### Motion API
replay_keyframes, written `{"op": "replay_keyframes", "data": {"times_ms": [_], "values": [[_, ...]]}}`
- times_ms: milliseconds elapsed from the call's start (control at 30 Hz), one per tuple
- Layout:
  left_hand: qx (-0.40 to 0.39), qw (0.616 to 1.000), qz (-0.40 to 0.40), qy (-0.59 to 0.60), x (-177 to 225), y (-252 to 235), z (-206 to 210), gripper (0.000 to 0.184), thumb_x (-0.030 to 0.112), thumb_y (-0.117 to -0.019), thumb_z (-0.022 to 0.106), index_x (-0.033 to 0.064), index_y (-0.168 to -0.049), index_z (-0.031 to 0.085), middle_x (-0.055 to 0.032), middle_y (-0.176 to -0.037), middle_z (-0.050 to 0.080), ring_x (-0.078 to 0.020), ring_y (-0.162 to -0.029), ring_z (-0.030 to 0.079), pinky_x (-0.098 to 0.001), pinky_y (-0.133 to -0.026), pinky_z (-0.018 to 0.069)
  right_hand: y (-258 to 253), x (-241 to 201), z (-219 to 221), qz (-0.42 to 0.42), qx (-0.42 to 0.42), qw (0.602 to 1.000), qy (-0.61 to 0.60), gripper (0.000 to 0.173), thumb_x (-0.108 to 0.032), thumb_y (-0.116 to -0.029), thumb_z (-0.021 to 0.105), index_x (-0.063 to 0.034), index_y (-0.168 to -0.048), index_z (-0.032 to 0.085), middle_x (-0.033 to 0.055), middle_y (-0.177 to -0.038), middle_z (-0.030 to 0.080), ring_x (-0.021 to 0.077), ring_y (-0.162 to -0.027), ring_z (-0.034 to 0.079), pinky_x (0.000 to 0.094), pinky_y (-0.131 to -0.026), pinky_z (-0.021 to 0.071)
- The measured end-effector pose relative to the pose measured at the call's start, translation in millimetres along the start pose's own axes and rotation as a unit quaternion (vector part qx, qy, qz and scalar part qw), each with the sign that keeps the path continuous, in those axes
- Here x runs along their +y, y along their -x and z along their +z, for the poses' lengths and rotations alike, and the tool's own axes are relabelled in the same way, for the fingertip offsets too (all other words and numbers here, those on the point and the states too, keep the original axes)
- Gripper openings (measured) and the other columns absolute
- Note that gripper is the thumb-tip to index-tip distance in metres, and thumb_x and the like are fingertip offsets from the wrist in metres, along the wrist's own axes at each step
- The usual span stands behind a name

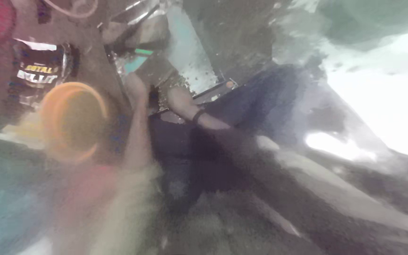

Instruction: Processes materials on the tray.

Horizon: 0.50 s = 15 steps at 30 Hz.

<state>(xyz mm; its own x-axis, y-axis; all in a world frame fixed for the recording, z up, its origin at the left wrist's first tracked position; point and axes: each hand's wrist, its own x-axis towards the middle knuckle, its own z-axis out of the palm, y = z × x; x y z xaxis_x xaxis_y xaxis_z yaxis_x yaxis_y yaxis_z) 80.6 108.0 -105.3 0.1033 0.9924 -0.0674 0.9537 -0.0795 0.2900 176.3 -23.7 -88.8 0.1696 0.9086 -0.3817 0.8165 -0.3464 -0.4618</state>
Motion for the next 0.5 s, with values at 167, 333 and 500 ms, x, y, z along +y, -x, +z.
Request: {"op": "replay_keyframes", "data": {"times_ms": [167, 333, 500], "values": [[-0.026, 0.999, -0.015, -0.020, 12, 10, -16, 0.044, 0.023, -0.0924, 0.072, -0.0065, -0.124, 0.064, -0.0266, -0.120, 0.069, -0.0412, -0.115, 0.068, -0.0582, -0.100, 0.0535, -22, -13, -7, -0.010, 0.009, 1.000, -0.014, 0.023, -0.017, -0.1007, 0.058, -0.0035, -0.115, 0.071, 0.0203, -0.117, 0.070, 0.0398, -0.108, 0.069, 0.0609, -0.082, 0.0577], [-0.003, 1.000, 0.005, 0.000, 7, 11, -10, 0.051, 0.024, -0.0961, 0.068, -0.0033, -0.138, 0.058, -0.0259, -0.125, 0.068, -0.0405, -0.118, 0.067, -0.0583, -0.102, 0.0531, -43, -27, -4, -0.031, 0.013, 0.999, -0.034, 0.026, -0.017, -0.1036, 0.053, -0.0051, -0.119, 0.070, 0.0193, -0.118, 0.071, 0.0396, -0.109, 0.069, 0.0609, -0.084, 0.0567], [-0.012, 1.000, -0.005, -0.006, 2, 4, -3, 0.052, 0.029, -0.0982, 0.066, -0.0051, -0.137, 0.057, -0.0258, -0.136, 0.063, -0.0385, -0.129, 0.061, -0.0538, -0.111, 0.0477, -62, -26, 14, -0.043, 0.044, 0.996, -0.061, 0.029, -0.019, -0.1055, 0.052, -0.0030, -0.123, 0.069, 0.0209, -0.120, 0.071, 0.0401, -0.111, 0.069, 0.0607, -0.090, 0.0560]]}}
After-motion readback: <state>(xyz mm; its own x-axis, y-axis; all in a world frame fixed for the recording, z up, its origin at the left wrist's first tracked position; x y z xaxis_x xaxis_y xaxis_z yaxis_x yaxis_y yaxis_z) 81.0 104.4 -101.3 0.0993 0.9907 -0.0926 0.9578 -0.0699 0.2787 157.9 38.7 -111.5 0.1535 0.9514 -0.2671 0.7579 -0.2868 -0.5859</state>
